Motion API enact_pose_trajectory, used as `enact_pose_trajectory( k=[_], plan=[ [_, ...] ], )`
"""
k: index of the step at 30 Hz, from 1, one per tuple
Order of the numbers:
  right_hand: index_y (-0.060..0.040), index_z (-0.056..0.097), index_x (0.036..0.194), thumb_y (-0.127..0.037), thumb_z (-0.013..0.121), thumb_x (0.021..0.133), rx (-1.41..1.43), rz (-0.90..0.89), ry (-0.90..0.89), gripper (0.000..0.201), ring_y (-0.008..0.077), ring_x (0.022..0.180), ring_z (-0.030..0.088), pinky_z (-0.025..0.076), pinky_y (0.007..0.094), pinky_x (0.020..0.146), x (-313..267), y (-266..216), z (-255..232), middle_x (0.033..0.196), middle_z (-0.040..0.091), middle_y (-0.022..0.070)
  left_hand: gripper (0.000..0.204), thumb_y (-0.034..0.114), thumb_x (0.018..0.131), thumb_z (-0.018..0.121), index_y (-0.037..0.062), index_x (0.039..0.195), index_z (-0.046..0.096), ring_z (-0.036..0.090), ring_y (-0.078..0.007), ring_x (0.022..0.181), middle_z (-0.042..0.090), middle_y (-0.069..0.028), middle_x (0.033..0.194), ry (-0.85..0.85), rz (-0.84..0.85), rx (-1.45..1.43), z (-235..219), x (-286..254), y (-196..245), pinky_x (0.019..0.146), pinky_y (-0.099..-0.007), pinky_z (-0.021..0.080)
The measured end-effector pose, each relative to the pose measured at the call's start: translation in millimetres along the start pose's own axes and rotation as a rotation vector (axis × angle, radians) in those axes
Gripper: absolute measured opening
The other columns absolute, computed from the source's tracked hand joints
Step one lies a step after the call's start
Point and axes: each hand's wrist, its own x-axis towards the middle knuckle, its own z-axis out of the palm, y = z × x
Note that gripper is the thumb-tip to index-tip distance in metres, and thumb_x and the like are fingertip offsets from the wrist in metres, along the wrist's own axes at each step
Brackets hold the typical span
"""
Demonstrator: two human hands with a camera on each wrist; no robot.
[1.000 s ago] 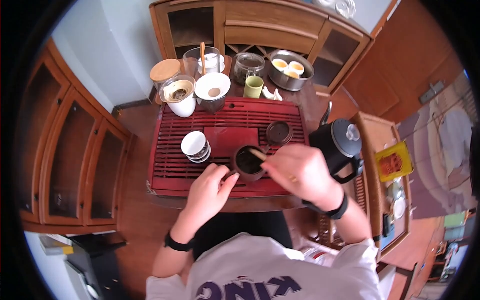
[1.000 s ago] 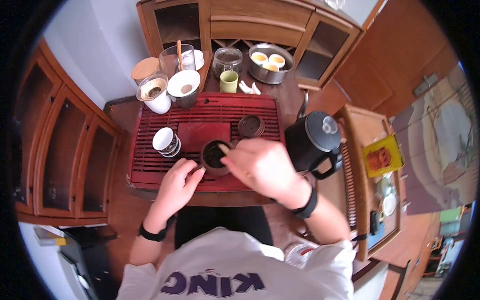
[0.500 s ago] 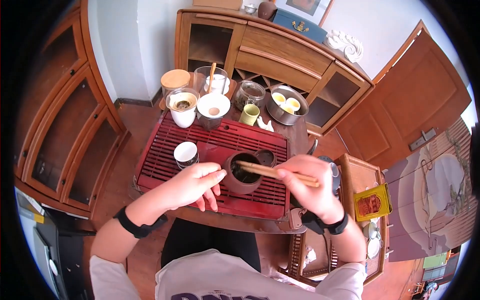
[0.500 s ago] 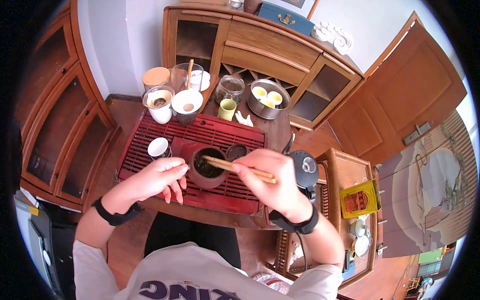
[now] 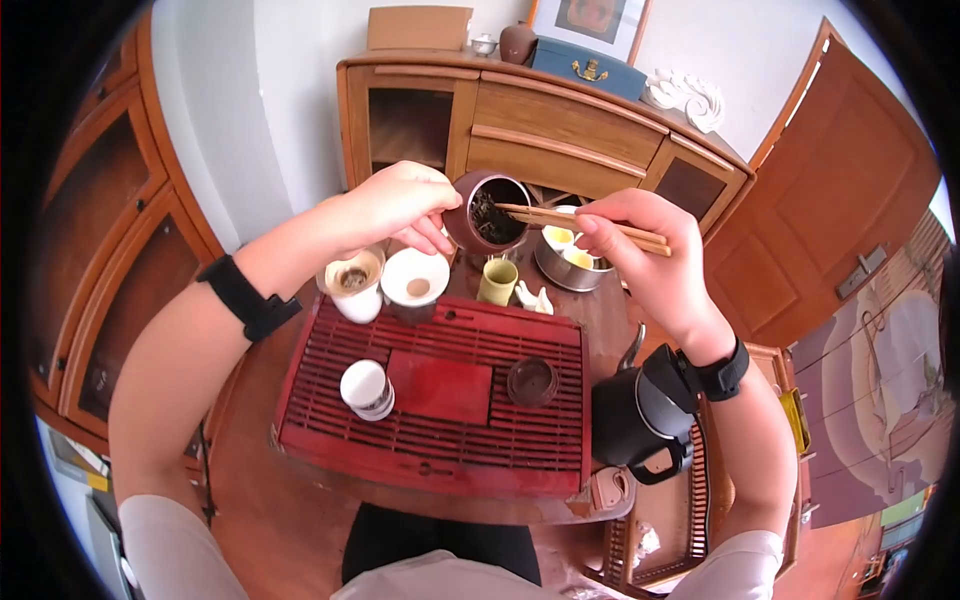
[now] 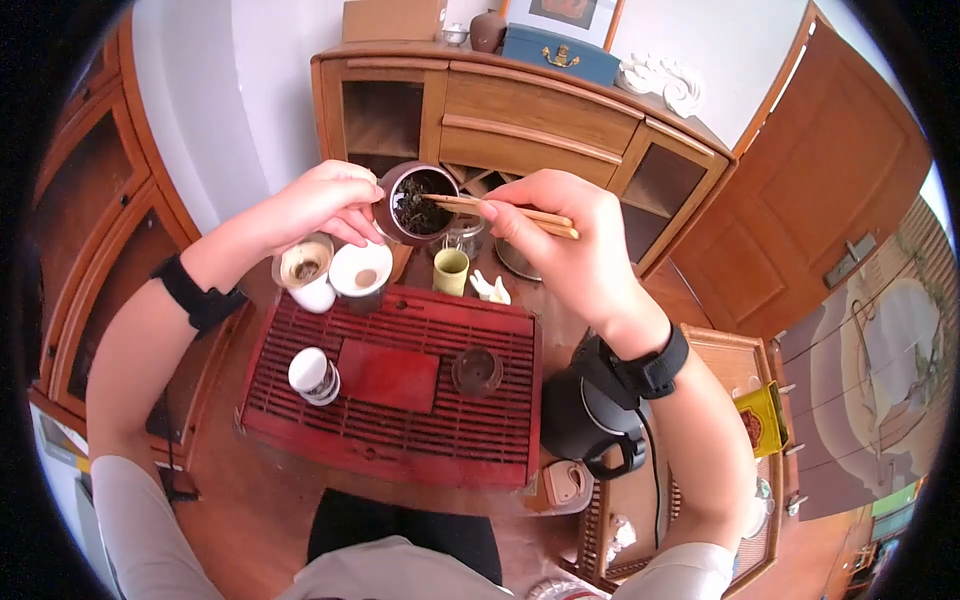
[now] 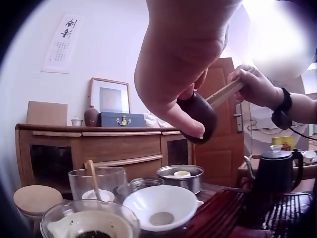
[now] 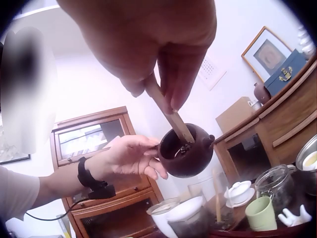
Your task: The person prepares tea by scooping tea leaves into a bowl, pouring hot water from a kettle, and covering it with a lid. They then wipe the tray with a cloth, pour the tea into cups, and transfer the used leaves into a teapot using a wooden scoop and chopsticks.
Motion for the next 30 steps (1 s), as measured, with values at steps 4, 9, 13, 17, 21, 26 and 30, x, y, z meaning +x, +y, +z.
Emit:
enact_pose_trajectory(
  k=[4, 9, 13, 17, 21, 26, 30],
  plan=[
    [-0.0010, 0.073, 0.092, -0.012, 0.077, 0.083, -0.132, -0.246, 0.010, 0.015, 0.0242, 0.079, 0.067, 0.053, 0.0336, 0.072, 29, 28, 6, 0.085, 0.070, 0.0114, 0.022, 0.020, 0.095, 0.057, 0.0007, 0.086, 0.058, 0.074, -0.0256, 0.080, 0.068, -0.0152, 0.084, -0.014, -0.006, 0.023, -17, 49, -4, 0.068, -0.0284, 0.061],
    [0.0005, 0.071, 0.094, -0.007, 0.075, 0.083, -0.274, -0.372, -0.062, 0.014, 0.0259, 0.082, 0.067, 0.054, 0.0338, 0.074, 58, 63, 16, 0.090, 0.069, 0.0126, 0.023, 0.022, 0.096, 0.056, 0.0010, 0.087, 0.059, 0.074, -0.0238, 0.083, 0.069, -0.0137, 0.086, -0.098, 0.021, 0.144, -27, 95, -3, 0.072, -0.0280, 0.061],
    [-0.0007, 0.072, 0.089, -0.011, 0.075, 0.082, -0.183, -0.309, -0.140, 0.013, 0.0311, 0.077, 0.066, 0.053, 0.0366, 0.071, 70, 85, 17, 0.084, 0.069, 0.0134, 0.025, 0.025, 0.097, 0.057, 0.0021, 0.088, 0.059, 0.073, -0.0212, 0.086, 0.070, -0.0143, 0.091, -0.182, 0.029, 0.207, -36, 120, -7, 0.077, -0.0274, 0.060],
    [-0.0014, 0.072, 0.088, -0.013, 0.077, 0.081, -0.213, -0.298, -0.069, 0.014, 0.0298, 0.074, 0.066, 0.053, 0.0361, 0.069, 75, 96, 17, 0.081, 0.069, 0.0129, 0.025, 0.025, 0.098, 0.058, 0.0037, 0.086, 0.060, 0.072, -0.0181, 0.088, 0.071, -0.0119, 0.092, -0.231, 0.048, 0.257, -41, 141, -14, 0.079, -0.0264, 0.059],
    [-0.0021, 0.072, 0.088, -0.015, 0.077, 0.081, -0.299, -0.266, -0.067, 0.015, 0.0302, 0.075, 0.067, 0.053, 0.0362, 0.069, 85, 121, 24, 0.081, 0.069, 0.0131, 0.024, 0.022, 0.099, 0.058, 0.0057, 0.082, 0.060, 0.071, -0.0135, 0.086, 0.067, -0.0040, 0.087, -0.251, 0.069, 0.339, -45, 158, -20, 0.079, -0.0247, 0.058],
    [-0.0011, 0.073, 0.092, -0.014, 0.074, 0.085, -0.285, -0.179, -0.148, 0.015, 0.0248, 0.076, 0.068, 0.054, 0.0330, 0.071, 93, 134, 28, 0.082, 0.071, 0.0121, 0.030, 0.020, 0.098, 0.061, 0.0006, 0.075, 0.056, 0.068, -0.0110, 0.087, 0.054, -0.0028, 0.093, -0.234, 0.110, 0.462, -49, 169, -25, 0.082, -0.0245, 0.058],
    [0.0005, 0.074, 0.096, -0.012, 0.073, 0.087, -0.280, -0.056, -0.212, 0.016, 0.0187, 0.077, 0.069, 0.054, 0.0300, 0.073, 99, 143, 33, 0.085, 0.073, 0.0114, 0.031, 0.020, 0.097, 0.062, -0.0016, 0.076, 0.055, 0.067, -0.0111, 0.086, 0.050, -0.0041, 0.096, -0.226, 0.131, 0.536, -48, 179, -28, 0.081, -0.0244, 0.057]
  ],
)
